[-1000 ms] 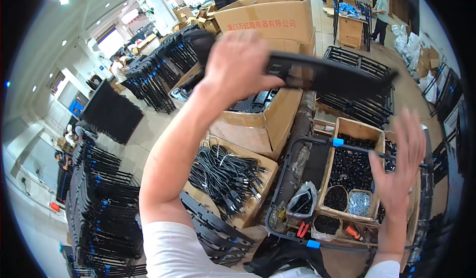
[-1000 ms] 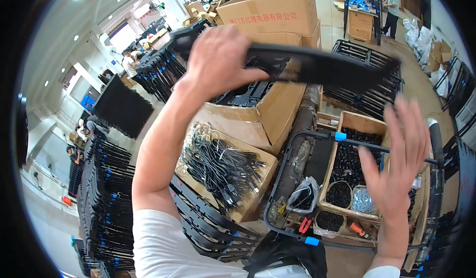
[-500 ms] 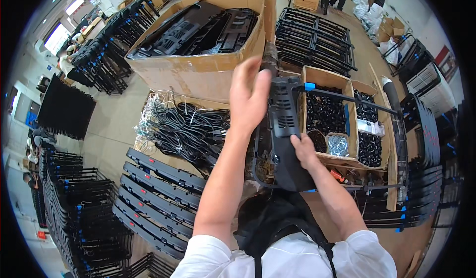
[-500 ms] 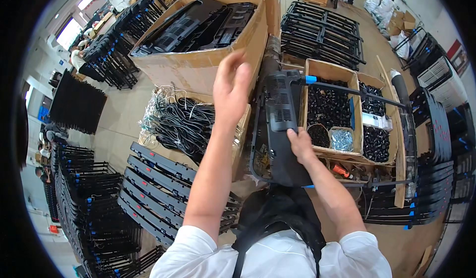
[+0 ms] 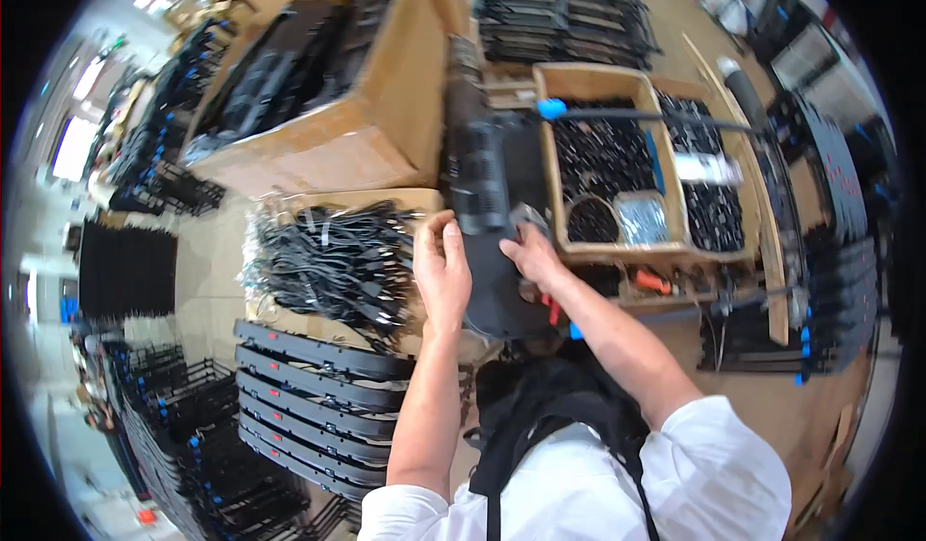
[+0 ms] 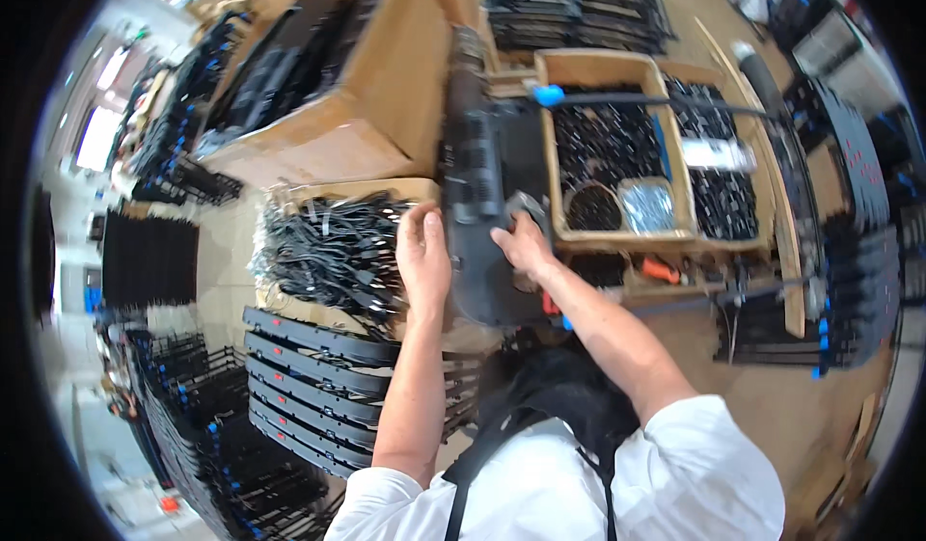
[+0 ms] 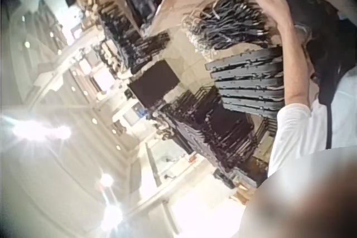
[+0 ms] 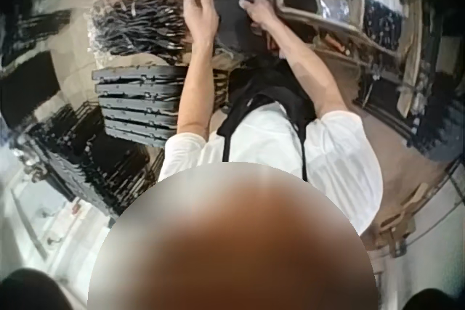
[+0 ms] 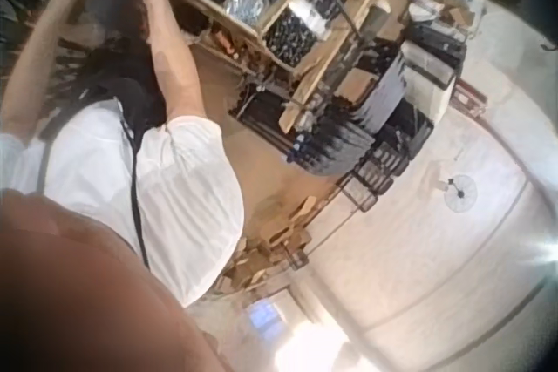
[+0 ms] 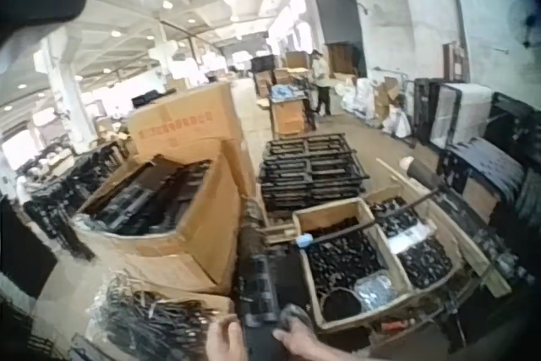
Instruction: Assemble structural components of exercise equipment using a power drill and hand tools.
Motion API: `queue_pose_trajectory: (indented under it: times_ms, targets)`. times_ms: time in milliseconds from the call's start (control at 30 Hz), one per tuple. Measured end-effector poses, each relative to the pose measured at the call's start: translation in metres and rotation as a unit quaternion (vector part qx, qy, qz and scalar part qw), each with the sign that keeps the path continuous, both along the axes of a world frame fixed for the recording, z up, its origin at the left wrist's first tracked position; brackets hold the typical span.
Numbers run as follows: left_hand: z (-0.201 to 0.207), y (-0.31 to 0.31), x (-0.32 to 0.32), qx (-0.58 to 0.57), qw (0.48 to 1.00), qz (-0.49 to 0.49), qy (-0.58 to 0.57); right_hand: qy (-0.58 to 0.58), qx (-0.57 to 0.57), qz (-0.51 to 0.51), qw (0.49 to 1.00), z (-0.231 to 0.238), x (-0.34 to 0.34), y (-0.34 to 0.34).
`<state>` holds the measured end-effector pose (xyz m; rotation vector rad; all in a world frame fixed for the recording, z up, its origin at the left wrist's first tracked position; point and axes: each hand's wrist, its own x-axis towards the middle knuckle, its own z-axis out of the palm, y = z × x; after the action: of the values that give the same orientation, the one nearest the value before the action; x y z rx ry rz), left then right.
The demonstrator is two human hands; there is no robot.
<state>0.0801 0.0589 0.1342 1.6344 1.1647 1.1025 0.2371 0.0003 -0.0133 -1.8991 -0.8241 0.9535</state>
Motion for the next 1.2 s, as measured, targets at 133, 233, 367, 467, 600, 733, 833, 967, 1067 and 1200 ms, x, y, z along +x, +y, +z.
queue_pose_trajectory:
  times_ms: [133,233,367,467,600,733,833,967,1067,1200]
  targets:
    - [-0.02,-0.027,0.059,0.112,0.97,-0.175,0.124,0.081,0.122,-0.08,0.986,0.085,0.093,-0.071]
    - [-0.081,-0.066,0.129,0.1,0.876,-0.436,0.182,0.092,0.126,-0.159,0.975,0.128,0.162,-0.168]
    - [-0.187,-0.092,0.188,0.153,0.638,-0.627,0.42,0.219,-0.033,-0.129,0.967,0.146,0.176,-0.291]
    - [-0.226,-0.093,0.205,0.145,0.56,-0.666,0.471,0.293,-0.08,-0.164,0.939,0.103,0.151,-0.357]
    - [-0.244,-0.088,0.208,0.179,0.498,-0.709,0.466,0.346,-0.127,-0.283,0.886,0.017,0.137,-0.374]
    - [-0.242,-0.09,0.217,0.172,0.412,-0.734,0.513,0.339,-0.013,-0.364,0.868,-0.068,0.144,-0.315]
    - [-0.236,-0.09,0.227,0.147,0.404,-0.747,0.507,0.397,0.014,-0.389,0.831,-0.131,0.164,-0.272]
    - [-0.248,-0.091,0.218,0.11,0.488,-0.711,0.494,0.439,-0.019,-0.581,0.685,-0.166,0.186,-0.213]
    - [-0.258,-0.081,0.211,-0.024,0.594,-0.665,0.452,0.411,-0.06,-0.599,0.685,-0.172,0.189,-0.194]
    - [-0.264,-0.078,0.214,-0.359,0.639,-0.528,0.43,0.364,-0.032,-0.632,0.684,-0.168,0.19,-0.198]
